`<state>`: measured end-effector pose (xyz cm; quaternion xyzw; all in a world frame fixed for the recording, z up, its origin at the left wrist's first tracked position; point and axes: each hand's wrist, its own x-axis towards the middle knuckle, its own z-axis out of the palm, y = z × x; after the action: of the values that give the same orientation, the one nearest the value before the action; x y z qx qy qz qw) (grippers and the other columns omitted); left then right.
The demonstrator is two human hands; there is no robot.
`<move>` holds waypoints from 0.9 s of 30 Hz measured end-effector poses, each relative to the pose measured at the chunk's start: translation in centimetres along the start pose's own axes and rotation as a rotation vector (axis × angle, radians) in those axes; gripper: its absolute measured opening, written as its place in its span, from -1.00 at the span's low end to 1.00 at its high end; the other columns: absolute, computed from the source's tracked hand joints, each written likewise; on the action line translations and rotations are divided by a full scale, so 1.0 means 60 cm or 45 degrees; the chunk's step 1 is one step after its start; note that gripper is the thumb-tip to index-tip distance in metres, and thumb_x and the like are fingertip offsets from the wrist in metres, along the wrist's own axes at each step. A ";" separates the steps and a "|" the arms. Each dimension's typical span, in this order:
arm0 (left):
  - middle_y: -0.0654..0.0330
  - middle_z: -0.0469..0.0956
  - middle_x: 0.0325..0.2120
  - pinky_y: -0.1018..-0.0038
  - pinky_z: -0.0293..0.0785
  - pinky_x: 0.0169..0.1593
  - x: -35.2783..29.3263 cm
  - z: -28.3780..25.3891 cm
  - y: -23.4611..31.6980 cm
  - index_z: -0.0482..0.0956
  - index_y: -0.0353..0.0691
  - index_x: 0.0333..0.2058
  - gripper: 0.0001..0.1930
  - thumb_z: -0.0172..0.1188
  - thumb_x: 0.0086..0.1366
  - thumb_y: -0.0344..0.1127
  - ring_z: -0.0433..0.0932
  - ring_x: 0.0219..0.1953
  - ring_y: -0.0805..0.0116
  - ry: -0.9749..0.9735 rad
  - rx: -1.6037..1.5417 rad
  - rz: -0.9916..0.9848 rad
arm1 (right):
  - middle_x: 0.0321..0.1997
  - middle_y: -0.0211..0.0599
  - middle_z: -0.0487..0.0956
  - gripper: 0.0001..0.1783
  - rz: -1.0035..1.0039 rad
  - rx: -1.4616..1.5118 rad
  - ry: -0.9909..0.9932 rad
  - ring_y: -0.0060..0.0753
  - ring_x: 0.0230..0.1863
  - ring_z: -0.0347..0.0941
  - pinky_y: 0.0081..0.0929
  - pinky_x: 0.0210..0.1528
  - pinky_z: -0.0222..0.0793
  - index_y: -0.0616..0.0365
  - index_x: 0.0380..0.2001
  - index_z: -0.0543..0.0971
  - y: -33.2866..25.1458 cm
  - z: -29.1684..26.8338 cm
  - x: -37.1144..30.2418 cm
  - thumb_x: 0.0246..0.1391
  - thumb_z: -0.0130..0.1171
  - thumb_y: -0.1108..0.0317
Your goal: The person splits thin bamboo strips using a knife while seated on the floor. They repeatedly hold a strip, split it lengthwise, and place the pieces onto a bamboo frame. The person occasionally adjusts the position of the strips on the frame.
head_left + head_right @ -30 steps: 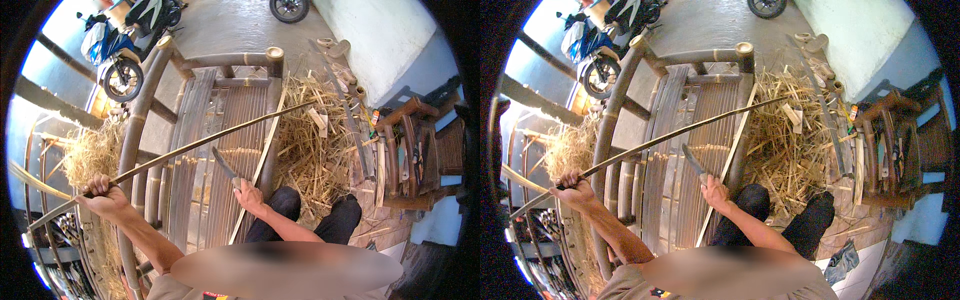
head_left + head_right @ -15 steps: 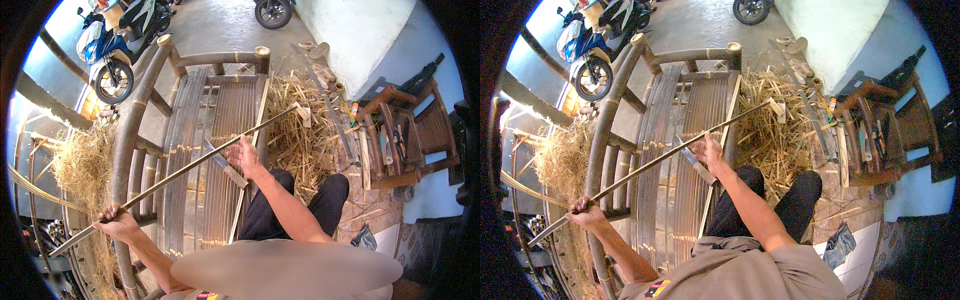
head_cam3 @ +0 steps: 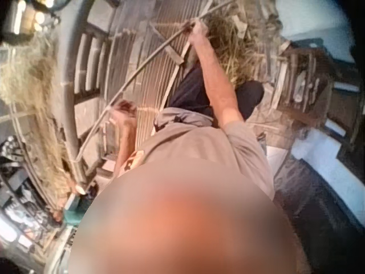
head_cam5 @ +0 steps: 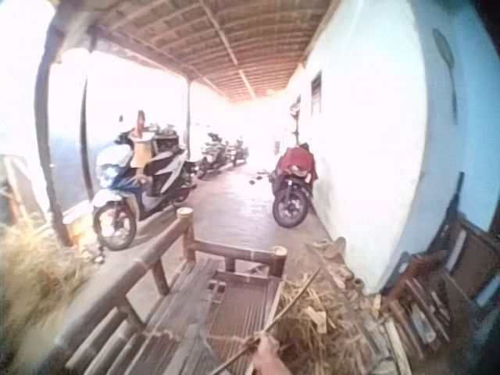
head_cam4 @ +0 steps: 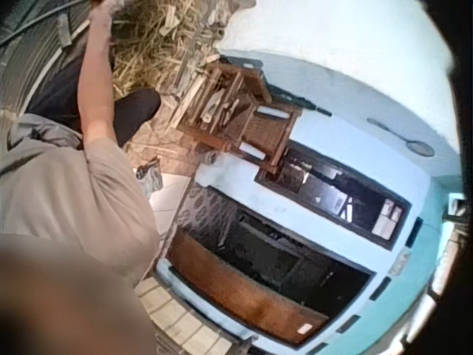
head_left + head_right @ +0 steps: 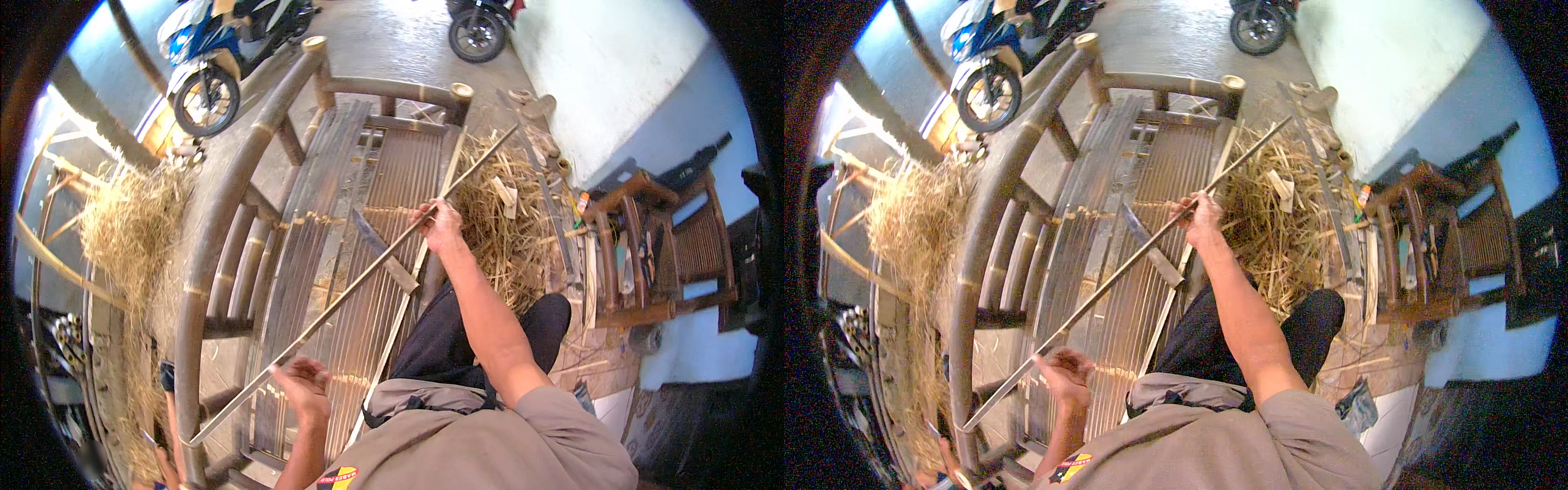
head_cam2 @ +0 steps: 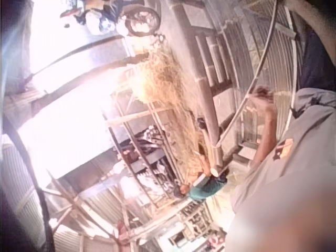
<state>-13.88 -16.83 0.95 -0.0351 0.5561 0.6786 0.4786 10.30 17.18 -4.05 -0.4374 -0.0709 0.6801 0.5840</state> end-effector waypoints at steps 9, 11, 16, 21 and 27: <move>0.04 0.55 -0.25 0.24 0.47 -0.10 -0.047 0.044 0.004 0.55 -0.27 -0.13 -0.71 0.15 0.38 -0.14 0.53 -0.20 0.10 -0.322 1.414 1.371 | -0.46 -0.26 0.50 -0.81 -0.091 -0.330 -0.086 -0.25 -0.46 0.54 -0.08 -0.39 0.65 0.13 -0.28 0.41 0.017 0.010 -0.022 0.37 -0.07 0.25; 0.01 0.55 -0.19 0.23 0.45 -0.04 -0.024 0.055 0.010 0.57 -0.23 -0.09 -0.68 0.17 0.35 -0.12 0.52 -0.12 0.04 -0.209 1.651 1.360 | -0.47 -0.28 0.50 -0.78 -0.073 -0.350 -0.159 -0.23 -0.49 0.54 -0.09 -0.42 0.65 0.09 -0.28 0.41 0.018 0.015 -0.034 0.38 -0.07 0.20; 0.01 0.62 -0.30 0.22 0.50 -0.11 0.021 0.045 -0.014 0.56 -0.20 0.01 -0.64 0.13 0.38 -0.10 0.59 -0.23 0.01 -0.465 1.779 0.771 | -0.43 -0.27 0.51 -0.77 -0.015 -0.298 -0.318 -0.22 -0.45 0.56 -0.08 -0.39 0.67 0.11 -0.25 0.44 0.018 0.020 -0.073 0.39 -0.08 0.20; 0.04 0.63 -0.43 0.23 0.50 -0.22 0.051 0.042 -0.049 0.59 -0.28 -0.10 -0.64 0.07 0.42 -0.07 0.62 -0.37 0.09 -0.676 1.597 0.672 | -0.39 -0.23 0.58 -0.72 0.096 -0.310 -0.426 -0.21 -0.37 0.60 -0.05 -0.29 0.65 0.08 -0.21 0.51 0.014 0.024 -0.116 0.39 -0.07 0.14; 0.27 0.44 -0.59 0.46 0.36 -0.39 0.071 0.075 -0.076 0.55 -0.33 -0.32 -0.57 0.00 0.47 -0.01 0.40 -0.50 0.51 -0.791 1.308 0.251 | -0.33 -0.18 0.61 -0.60 0.068 -0.273 -0.540 -0.20 -0.33 0.60 -0.14 -0.17 0.63 0.16 -0.16 0.50 -0.003 0.032 -0.138 0.42 -0.17 0.07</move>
<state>-10.86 -11.02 -3.08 0.4516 0.6474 0.3431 0.5092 8.59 10.97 1.48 -0.3461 -0.2520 0.7606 0.4880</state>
